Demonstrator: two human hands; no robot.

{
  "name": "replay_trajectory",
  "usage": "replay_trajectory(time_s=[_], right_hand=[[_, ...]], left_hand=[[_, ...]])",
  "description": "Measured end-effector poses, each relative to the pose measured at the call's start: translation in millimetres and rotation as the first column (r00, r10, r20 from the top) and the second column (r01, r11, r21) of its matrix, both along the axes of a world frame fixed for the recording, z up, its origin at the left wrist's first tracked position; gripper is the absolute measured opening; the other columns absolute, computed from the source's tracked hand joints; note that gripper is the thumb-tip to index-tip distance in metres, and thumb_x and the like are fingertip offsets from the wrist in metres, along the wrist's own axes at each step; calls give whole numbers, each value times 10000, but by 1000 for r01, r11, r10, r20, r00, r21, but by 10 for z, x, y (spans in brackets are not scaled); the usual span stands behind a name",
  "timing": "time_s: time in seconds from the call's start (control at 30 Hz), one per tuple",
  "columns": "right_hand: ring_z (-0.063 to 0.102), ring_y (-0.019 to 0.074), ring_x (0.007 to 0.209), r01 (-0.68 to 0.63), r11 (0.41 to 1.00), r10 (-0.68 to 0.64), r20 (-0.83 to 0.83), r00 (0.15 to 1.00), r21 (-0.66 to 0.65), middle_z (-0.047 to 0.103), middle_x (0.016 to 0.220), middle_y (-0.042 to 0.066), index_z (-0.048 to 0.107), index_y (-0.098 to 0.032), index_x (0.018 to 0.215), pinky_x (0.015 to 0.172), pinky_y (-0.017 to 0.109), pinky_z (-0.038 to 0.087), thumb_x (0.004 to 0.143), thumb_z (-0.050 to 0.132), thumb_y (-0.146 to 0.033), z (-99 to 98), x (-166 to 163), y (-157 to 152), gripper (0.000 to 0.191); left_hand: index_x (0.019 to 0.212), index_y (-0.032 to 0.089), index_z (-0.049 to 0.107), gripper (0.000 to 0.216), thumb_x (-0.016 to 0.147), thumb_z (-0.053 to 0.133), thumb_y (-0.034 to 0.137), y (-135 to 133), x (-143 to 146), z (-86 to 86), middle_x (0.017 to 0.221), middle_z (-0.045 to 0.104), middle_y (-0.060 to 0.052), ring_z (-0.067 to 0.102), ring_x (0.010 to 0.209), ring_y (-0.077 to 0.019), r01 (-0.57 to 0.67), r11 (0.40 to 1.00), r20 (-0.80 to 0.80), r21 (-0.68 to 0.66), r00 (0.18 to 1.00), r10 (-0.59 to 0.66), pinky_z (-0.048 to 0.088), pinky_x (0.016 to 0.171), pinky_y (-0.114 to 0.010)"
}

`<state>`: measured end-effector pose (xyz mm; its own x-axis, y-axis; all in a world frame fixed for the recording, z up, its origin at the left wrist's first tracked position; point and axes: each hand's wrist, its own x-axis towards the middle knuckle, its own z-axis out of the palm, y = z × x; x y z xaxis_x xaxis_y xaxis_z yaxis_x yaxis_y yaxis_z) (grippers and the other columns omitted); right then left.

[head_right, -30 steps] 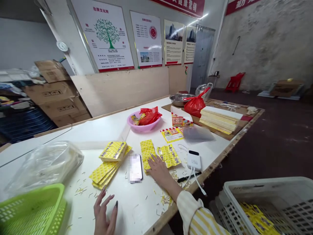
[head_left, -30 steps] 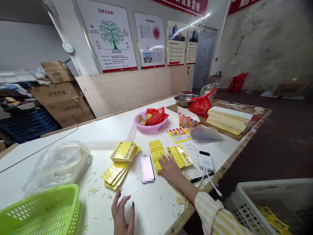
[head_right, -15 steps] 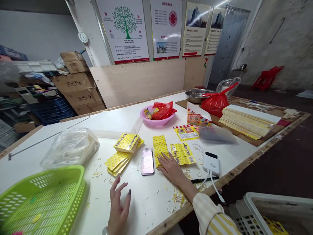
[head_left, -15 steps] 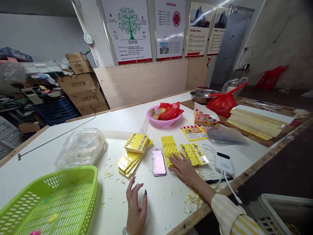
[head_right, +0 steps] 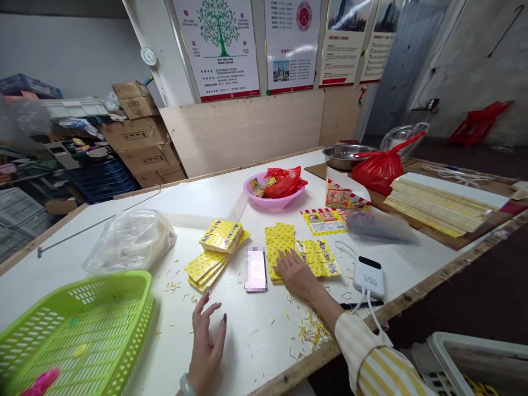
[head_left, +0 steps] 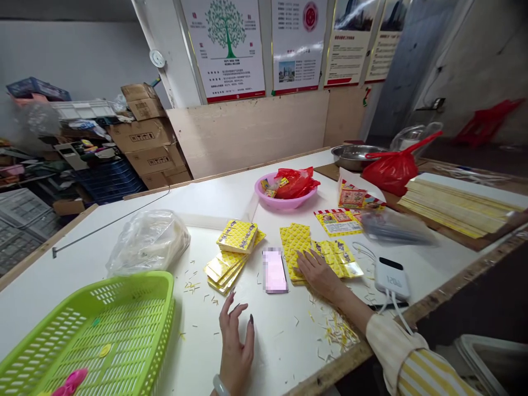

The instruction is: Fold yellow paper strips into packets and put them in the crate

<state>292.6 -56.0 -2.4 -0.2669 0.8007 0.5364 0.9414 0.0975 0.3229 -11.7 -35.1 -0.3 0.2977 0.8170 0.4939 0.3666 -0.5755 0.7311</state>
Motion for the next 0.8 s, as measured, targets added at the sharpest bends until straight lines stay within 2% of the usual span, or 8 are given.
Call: replay_trajectory(time_s=[0.07,0.17,0.3,0.37,0.5,0.63,0.73,0.8], right_hand=[[564,290,1130,-13,1000,13,0,1000,-13,599,1230,221,598,-54,1134,1007,493,378,936,466,-224,-18,-13,4,292],[566,282,1128,-40,999,40,-14,999,-27,629,1195,192,615,-68,1123,990,470,397,920,471,-191,-58,-39,-11,277],[613,221,1033,-65,998,64,-64,996,-24,688,1065,133,649,-97,1031,953,368,441,882,431,-49,-60,-73,-37,269],[629,204,962,-66,998,64,-99,993,-19,696,1004,120,652,-111,982,916,333,461,887,409,-33,-26,-95,-43,273],[627,188,757,-36,999,36,-190,981,5,671,785,81,624,-149,815,750,308,492,937,422,-127,72,-147,-37,238],[592,163,626,-14,1000,20,-284,959,23,617,660,49,582,-168,710,614,275,466,965,428,-258,138,-157,-42,311],[612,146,623,-65,997,71,-335,940,31,646,685,40,618,-169,779,611,260,491,967,435,-303,184,-79,-61,295],[658,156,713,-100,993,117,-360,925,66,696,800,62,643,-167,887,675,280,533,966,434,-272,252,-15,-79,247]], left_hand=[[1133,218,553,247,902,493,279,-1,1,-1,1384,387,-139,355,1343,-297,2,1000,-1,-2,1000,-2,356,1070,-548],[1149,211,546,260,903,488,270,-1,-1,-17,1389,378,-151,350,1344,-305,11,1000,-1,-7,1000,-11,374,1056,-543],[1163,220,513,264,903,473,226,8,-9,-49,1408,344,-136,318,1358,-289,23,1000,-29,18,999,-22,326,1081,-564],[1171,227,497,269,904,464,209,13,-13,-57,1416,326,-131,303,1366,-278,33,999,-36,14,999,-33,304,1091,-570],[1169,235,495,269,903,468,215,14,-14,-44,1415,328,-127,305,1365,-270,41,999,-33,-5,999,-42,302,1094,-564],[1155,243,508,256,900,482,233,11,-6,-2,1410,353,-116,328,1354,-273,29,1000,-29,-4,999,-29,310,1088,-557],[1145,247,517,247,899,491,247,2,4,21,1402,371,-113,338,1349,-275,27,1000,-24,-3,999,-27,315,1086,-549],[1143,247,515,241,904,486,251,-7,9,22,1395,378,-114,342,1345,-271,33,999,-21,-9,999,-33,315,1086,-544]])
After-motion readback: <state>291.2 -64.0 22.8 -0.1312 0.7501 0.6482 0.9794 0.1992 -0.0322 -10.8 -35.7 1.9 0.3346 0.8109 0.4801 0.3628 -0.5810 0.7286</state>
